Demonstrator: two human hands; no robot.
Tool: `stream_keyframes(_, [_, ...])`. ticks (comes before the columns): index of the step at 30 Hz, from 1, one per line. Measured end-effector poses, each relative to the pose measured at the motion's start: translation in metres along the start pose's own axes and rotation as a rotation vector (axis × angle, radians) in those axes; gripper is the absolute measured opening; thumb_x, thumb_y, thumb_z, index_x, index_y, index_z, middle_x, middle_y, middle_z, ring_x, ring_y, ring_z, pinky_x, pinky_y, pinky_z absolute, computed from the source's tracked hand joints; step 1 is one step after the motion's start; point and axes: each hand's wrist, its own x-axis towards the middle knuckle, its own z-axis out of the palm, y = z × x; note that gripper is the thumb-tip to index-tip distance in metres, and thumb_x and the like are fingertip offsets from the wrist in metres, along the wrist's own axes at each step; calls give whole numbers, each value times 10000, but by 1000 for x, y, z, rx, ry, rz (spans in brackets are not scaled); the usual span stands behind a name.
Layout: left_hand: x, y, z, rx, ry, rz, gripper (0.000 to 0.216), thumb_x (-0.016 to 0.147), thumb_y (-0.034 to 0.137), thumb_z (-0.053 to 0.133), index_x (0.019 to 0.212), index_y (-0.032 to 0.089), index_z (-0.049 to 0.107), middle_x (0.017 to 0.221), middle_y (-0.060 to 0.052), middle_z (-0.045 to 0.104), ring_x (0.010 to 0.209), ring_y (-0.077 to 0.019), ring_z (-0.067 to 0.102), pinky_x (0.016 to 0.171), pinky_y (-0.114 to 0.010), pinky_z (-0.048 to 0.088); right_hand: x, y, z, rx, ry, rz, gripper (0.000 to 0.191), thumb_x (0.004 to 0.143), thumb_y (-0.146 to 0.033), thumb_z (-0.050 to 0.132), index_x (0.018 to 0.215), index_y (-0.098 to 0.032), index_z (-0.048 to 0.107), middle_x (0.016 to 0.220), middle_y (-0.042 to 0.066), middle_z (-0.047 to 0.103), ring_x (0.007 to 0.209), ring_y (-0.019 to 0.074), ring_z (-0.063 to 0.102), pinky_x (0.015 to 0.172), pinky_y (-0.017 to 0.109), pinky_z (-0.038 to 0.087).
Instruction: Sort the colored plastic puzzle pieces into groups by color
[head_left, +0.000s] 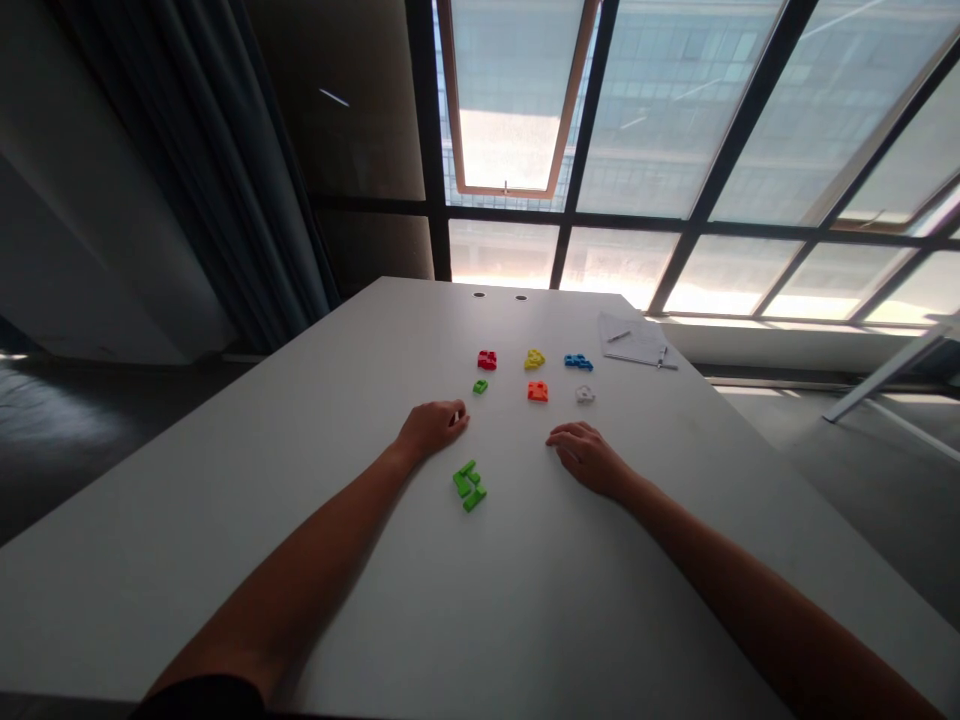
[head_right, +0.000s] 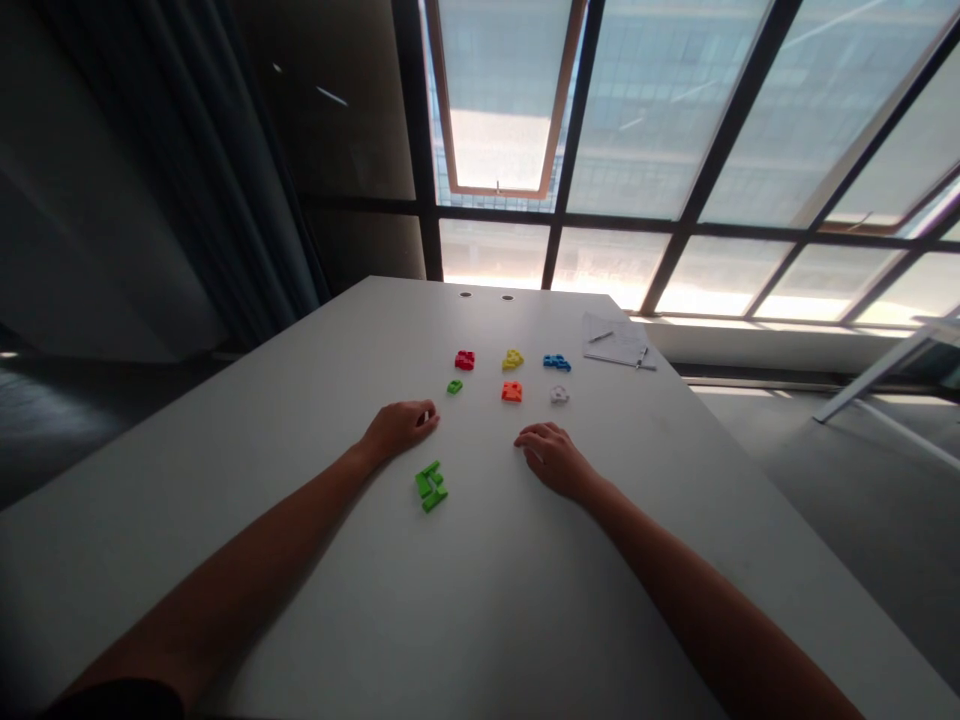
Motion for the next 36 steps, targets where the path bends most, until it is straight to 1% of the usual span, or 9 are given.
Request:
stream_keyframes(3, [0, 0, -1, 2, 13, 9, 257, 1134, 446, 618, 1086, 284, 811, 1055, -56, 892, 931, -269, 812, 771, -331, 498, 0, 0, -1, -3, 0, 4, 283, 1126, -155, 653, 1277, -263, 867, 1313, 141, 864, 1236, 313, 802, 1113, 497, 647])
stream_keyframes(10, [-2, 1, -2, 7, -2, 7, 248, 1143, 439, 617, 1100, 279, 800, 1060, -49, 891, 937, -270, 807, 747, -336, 467, 0, 0, 0, 0, -18, 16, 287, 1123, -159, 643, 1280, -247, 866, 1328, 154, 860, 1251, 324, 799, 1124, 518, 643])
stream_keyframes(13, [-2, 1, -2, -1, -4, -1, 239, 1138, 433, 623, 1103, 280, 803, 1060, -48, 889, 943, -271, 808, 752, -334, 473, 1, -1, 0, 3, -18, 24, 284, 1123, -161, 641, 1273, -242, 869, 1330, 160, 858, 1248, 331, 800, 1120, 531, 645])
stream_keyframes(19, [-2, -1, -1, -27, 3, -1, 233, 1128, 432, 630, 1098, 289, 811, 1045, -45, 886, 939, -268, 812, 782, -330, 507, 0, -1, 1, 8, 4, 9, 274, 1113, -143, 667, 1261, -259, 867, 1313, 143, 862, 1216, 312, 810, 1105, 498, 652])
stream_keyframes(26, [-1, -1, -2, -18, -9, -6, 265, 1122, 440, 608, 1120, 284, 822, 1053, -57, 890, 953, -273, 820, 799, -343, 536, 0, -1, 1, -3, -2, 7, 297, 1104, -131, 646, 1267, -251, 864, 1318, 144, 863, 1242, 322, 805, 1118, 520, 648])
stream_keyframes(36, [0, -1, 0, -20, -10, -10, 251, 1128, 450, 610, 1107, 293, 804, 1061, -45, 887, 957, -264, 816, 791, -332, 521, 1, -3, 0, -13, 1, 10, 289, 1095, -114, 691, 1262, -262, 875, 1295, 136, 870, 1222, 312, 813, 1108, 495, 653])
